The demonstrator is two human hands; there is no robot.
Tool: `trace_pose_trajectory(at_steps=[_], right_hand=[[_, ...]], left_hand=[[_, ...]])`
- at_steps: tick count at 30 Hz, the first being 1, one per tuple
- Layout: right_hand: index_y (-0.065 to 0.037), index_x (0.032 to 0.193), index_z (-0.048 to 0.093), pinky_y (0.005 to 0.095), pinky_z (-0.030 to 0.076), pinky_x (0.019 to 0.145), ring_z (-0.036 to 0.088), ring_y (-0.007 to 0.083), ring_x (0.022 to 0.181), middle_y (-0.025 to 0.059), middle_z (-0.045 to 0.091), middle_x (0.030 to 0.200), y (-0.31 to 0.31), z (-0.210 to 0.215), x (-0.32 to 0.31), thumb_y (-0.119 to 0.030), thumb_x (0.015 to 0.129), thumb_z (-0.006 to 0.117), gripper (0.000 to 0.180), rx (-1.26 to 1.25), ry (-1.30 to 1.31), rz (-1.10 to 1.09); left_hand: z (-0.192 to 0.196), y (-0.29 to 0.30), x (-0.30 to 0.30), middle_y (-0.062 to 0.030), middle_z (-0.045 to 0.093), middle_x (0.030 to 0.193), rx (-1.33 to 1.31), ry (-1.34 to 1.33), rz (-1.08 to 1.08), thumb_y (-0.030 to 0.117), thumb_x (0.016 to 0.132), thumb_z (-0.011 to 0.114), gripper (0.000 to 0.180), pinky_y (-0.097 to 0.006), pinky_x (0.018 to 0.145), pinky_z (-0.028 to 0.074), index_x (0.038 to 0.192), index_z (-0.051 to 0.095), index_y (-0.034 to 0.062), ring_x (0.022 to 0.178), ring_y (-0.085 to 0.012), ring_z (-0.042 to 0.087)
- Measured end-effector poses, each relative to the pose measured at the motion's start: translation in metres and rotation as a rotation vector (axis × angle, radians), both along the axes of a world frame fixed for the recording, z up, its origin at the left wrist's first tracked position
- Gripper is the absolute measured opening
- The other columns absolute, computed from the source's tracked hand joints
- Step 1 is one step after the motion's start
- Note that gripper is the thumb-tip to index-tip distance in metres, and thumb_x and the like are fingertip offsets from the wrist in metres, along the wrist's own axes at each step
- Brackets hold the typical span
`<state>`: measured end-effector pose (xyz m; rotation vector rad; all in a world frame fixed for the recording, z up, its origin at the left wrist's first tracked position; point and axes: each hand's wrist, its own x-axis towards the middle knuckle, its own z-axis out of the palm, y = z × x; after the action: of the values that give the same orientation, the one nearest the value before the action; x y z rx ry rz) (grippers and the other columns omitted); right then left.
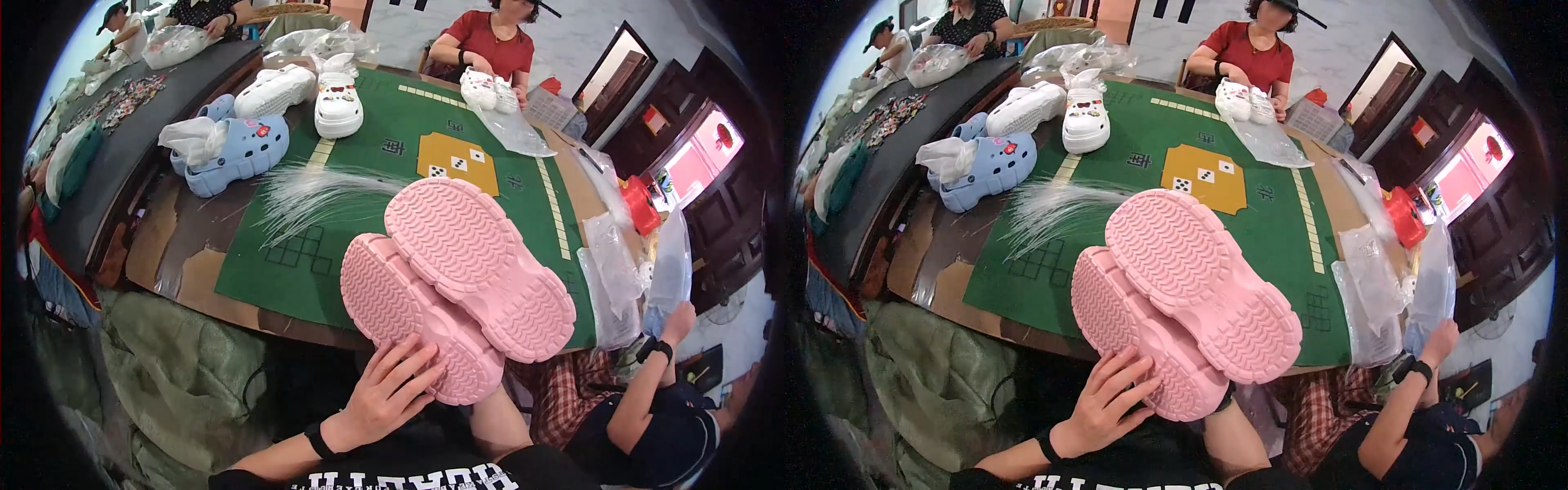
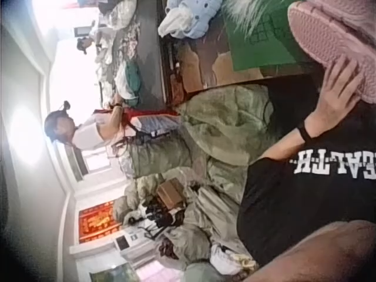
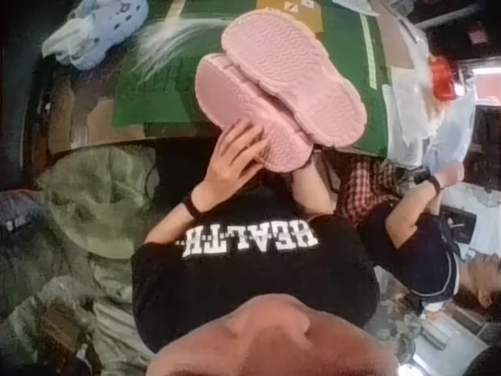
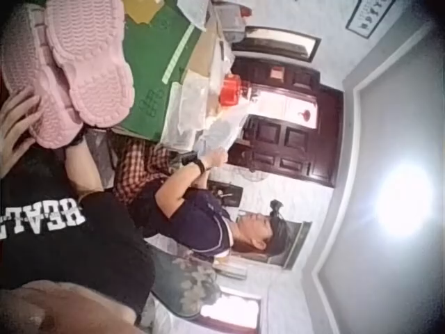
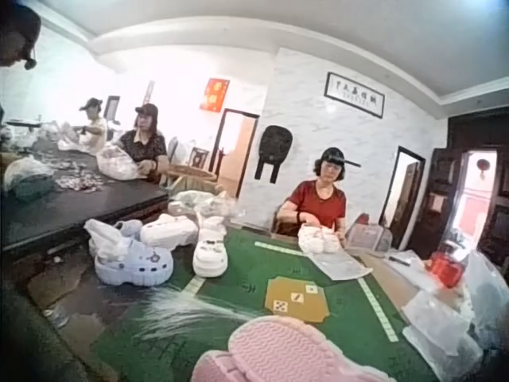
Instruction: Manually assemble and decorate foam clogs (crocs) by attaching charms and packing them into plastic bags.
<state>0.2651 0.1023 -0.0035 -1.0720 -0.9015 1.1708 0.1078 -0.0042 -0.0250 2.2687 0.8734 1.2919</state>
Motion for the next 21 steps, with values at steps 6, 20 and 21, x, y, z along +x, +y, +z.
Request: trace_pose_trajectory(at_steps=[6, 20, 21], right_hand=[[-0.001, 0.122, 0.059, 0.0312, 0.053, 0.085, 0.061, 0.0157, 0.1, 0.0068, 0.062, 0.115, -0.012, 0.0, 0.065, -0.044, 0.098, 0.055, 0.049, -0.003, 0.053, 0.022], [0.0, 0.07, 0.058, 0.0311, 0.037, 0.052, 0.049, 0.0101, 0.058, 0.0031, 0.056, 0.062, 0.049, 0.078, 0.326, -0.027, 0.099, 0.055, 0.039, 0.21, -1.305, -0.222], [0.002, 0.071, 0.058, 0.0348, 0.039, 0.054, 0.051, 0.0163, 0.057, 0.0065, 0.054, 0.059, 0.064, 0.067, 0.361, -0.026, 0.099, 0.054, 0.04, 0.387, -1.502, -0.295]], left_hand=[[0.002, 0.01, 0.01, -0.012, 0.059, 0.128, -0.031, 0.004, -0.074, 0.008, 0.074, 0.078, 0.047, -0.05, 0.106, 0.041, 0.12, 0.065, 0.0074, 0.126, -0.0341, 0.052], [-0.018, 0.041, -0.04, -0.0077, 0.064, 0.117, -0.045, 0.117, 0.084, 0.008, 0.079, 0.074, 0.026, -0.045, 0.102, 0.046, 0.105, 0.069, 0.0082, 0.117, -0.0284, 0.057], [-0.013, 0.051, -0.049, -0.0077, 0.064, 0.117, -0.038, 0.124, 0.113, 0.008, 0.079, 0.074, 0.026, -0.045, 0.102, 0.046, 0.105, 0.069, 0.0082, 0.117, -0.0284, 0.057]])
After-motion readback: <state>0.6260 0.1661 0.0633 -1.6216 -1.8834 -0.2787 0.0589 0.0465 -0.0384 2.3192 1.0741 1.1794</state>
